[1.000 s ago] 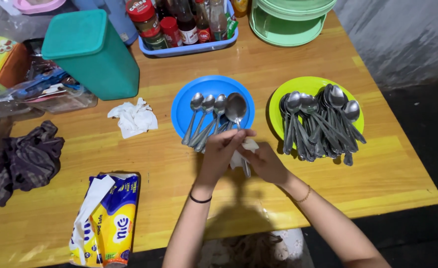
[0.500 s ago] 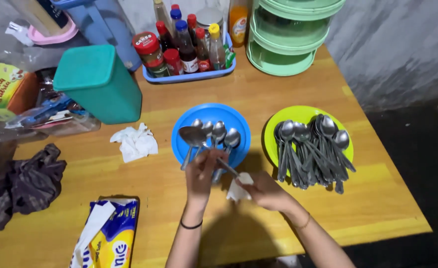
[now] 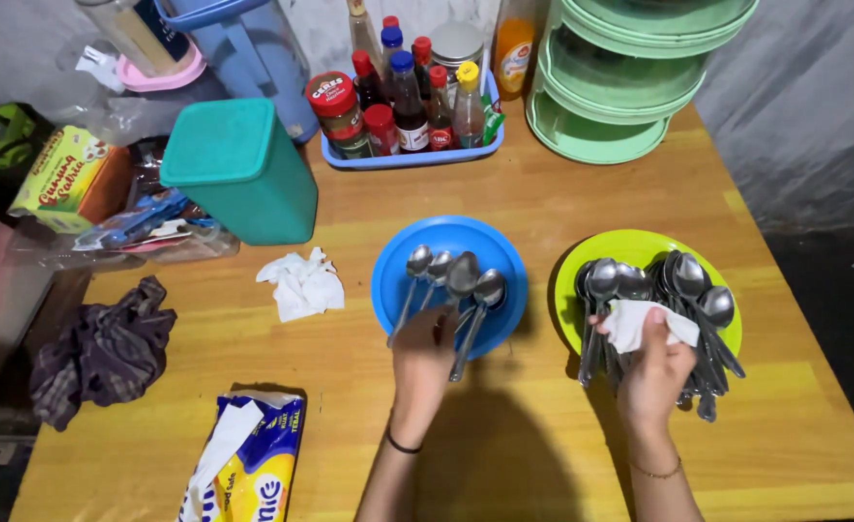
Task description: Wiping metal spoons with a tissue and moving them from a blue plate to a yellow plate
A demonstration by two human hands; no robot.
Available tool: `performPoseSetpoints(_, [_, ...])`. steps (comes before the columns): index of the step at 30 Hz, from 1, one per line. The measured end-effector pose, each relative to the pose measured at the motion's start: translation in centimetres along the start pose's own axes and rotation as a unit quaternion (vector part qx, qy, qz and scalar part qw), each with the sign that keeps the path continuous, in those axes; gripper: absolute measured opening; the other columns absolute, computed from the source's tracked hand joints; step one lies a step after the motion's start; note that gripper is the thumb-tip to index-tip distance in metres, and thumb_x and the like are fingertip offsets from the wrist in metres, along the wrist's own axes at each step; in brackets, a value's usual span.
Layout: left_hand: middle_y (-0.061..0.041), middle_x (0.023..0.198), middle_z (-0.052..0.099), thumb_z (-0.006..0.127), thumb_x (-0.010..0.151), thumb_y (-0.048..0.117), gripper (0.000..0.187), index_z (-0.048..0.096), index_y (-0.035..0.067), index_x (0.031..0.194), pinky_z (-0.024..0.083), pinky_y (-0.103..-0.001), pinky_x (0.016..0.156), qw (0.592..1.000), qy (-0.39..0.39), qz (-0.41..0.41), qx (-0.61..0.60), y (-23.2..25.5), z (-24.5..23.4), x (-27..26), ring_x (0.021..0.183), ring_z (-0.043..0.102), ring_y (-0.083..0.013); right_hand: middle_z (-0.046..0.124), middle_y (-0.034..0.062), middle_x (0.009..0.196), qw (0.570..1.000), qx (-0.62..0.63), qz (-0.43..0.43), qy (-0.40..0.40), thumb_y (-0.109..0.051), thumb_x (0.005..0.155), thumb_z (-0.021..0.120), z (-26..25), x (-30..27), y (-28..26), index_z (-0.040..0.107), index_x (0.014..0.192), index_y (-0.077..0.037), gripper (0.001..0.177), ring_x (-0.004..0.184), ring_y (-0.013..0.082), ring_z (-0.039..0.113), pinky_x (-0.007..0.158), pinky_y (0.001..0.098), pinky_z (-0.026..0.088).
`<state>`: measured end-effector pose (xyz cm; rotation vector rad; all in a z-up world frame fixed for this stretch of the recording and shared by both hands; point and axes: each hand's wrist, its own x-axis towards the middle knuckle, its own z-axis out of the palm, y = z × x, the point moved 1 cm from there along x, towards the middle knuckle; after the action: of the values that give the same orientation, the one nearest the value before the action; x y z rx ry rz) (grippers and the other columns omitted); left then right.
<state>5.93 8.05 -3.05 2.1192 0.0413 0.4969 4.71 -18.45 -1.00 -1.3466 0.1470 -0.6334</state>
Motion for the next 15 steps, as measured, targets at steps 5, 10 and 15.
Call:
performPoseSetpoints(5, [-0.012,0.071,0.066,0.062,0.094,0.013,0.017,0.069,0.010,0.080,0.041,-0.045,0.058,0.988,0.021,0.110,0.102,-1.1,1.9,0.0,0.065,0.062,-0.0330,0.068,0.0168,0.083,0.996,0.077,0.002,0.047,-0.025,0.106,0.056,0.7,-0.1,-1.7,0.067,0.099,0.007,0.034,0.071,0.0288,0.069,0.077,0.0407,0.064])
performPoseSetpoints(10, [-0.016,0.068,0.059,0.063,0.090,0.007,0.017,0.065,0.010,0.073,0.038,-0.052,0.057,0.975,0.021,0.177,0.136,-2.2,3.1,0.0,0.061,0.054,-0.0395,0.065,0.0175,0.084,0.983,0.149,-0.037,0.096,-0.032,0.093,0.049,-1.9,2.0,-1.2,0.064,0.096,0.002,0.037,0.079,0.0326,0.067,0.083,0.0452,0.061])
performPoseSetpoints(15, [-0.016,0.071,0.057,0.060,0.086,0.007,0.022,0.058,0.007,0.064,0.036,-0.048,0.054,0.972,-0.018,0.119,0.201,-4.4,4.7,-0.1,0.064,0.054,-0.0344,0.052,0.0012,0.089,0.921,0.236,-0.079,0.298,-0.020,0.091,0.051,-5.9,4.3,0.5,0.056,0.090,-0.013,0.009,0.089,0.0186,0.055,0.089,0.0350,0.047])
